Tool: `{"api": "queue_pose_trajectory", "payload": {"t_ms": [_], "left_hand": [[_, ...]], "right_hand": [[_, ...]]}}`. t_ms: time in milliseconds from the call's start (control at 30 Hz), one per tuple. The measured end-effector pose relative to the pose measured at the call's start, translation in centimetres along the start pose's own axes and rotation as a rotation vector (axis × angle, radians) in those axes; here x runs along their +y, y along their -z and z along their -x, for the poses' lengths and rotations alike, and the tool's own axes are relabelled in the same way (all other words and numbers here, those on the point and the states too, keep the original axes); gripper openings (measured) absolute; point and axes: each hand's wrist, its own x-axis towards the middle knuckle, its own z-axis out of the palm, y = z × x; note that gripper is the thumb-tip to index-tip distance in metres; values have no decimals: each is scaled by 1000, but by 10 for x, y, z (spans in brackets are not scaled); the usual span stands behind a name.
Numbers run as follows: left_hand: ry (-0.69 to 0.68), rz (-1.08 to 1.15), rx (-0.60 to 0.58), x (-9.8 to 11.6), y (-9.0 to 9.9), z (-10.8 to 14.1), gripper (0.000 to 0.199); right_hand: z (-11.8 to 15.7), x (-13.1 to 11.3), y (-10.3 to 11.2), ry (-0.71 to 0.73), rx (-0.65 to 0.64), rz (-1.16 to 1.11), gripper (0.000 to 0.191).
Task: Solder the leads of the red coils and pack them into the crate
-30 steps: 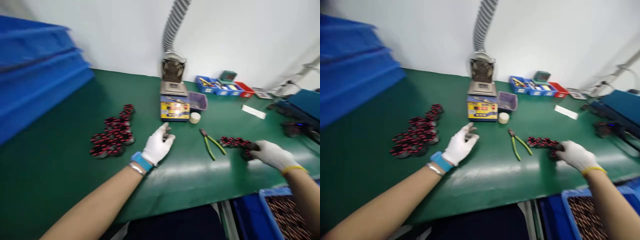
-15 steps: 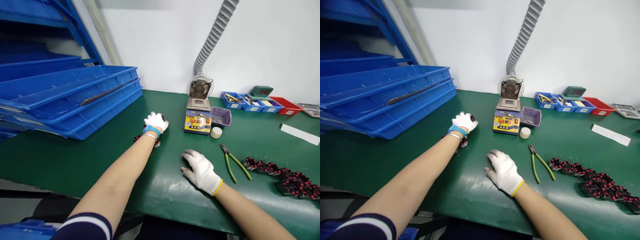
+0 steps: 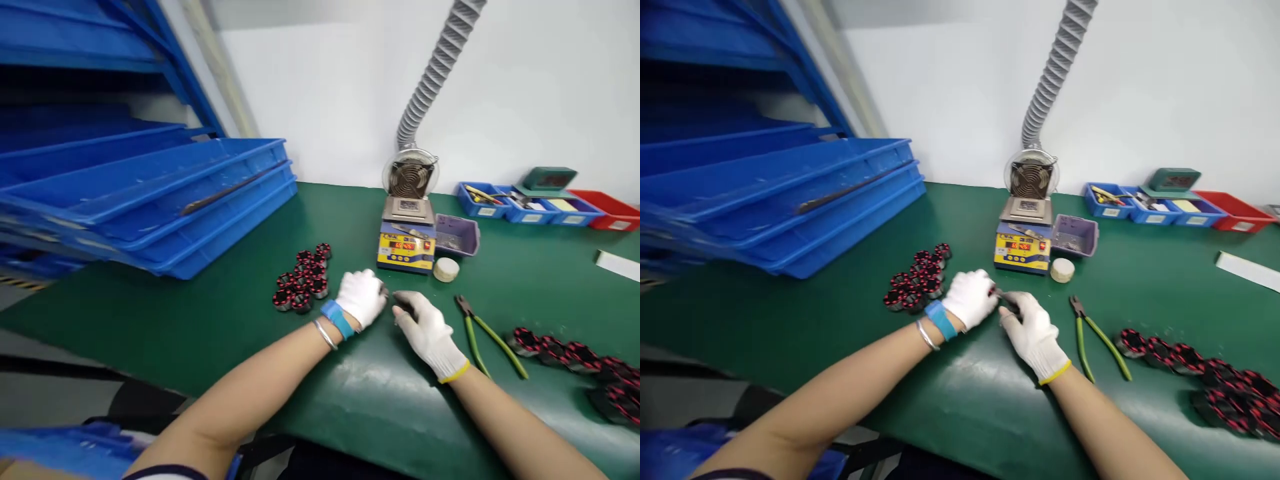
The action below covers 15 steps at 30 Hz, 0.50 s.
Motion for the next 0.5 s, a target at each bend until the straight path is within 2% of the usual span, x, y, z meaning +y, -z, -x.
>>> {"api": "queue_pose_trajectory", "payload": {"t_ms": [100,200,333,433,500], "left_hand": [[-121,92,52,15,-10,18,34],[-259,179,160,17,-18,20,28],[-436,248,209,10,-18,16,27],[-368,464,275,6,-18,17,42],[-299,643,262,4,-21,18,57]], "right_hand": [[-4,5,4,-194,-16,19,46],[-10,11,9,-258,-54,48,49],[-13,15,8,-252,-78,-272,49],[-13,11,-1,-284,21,-460,54],[-12,8,-6,-263,109,-480,56]]}}
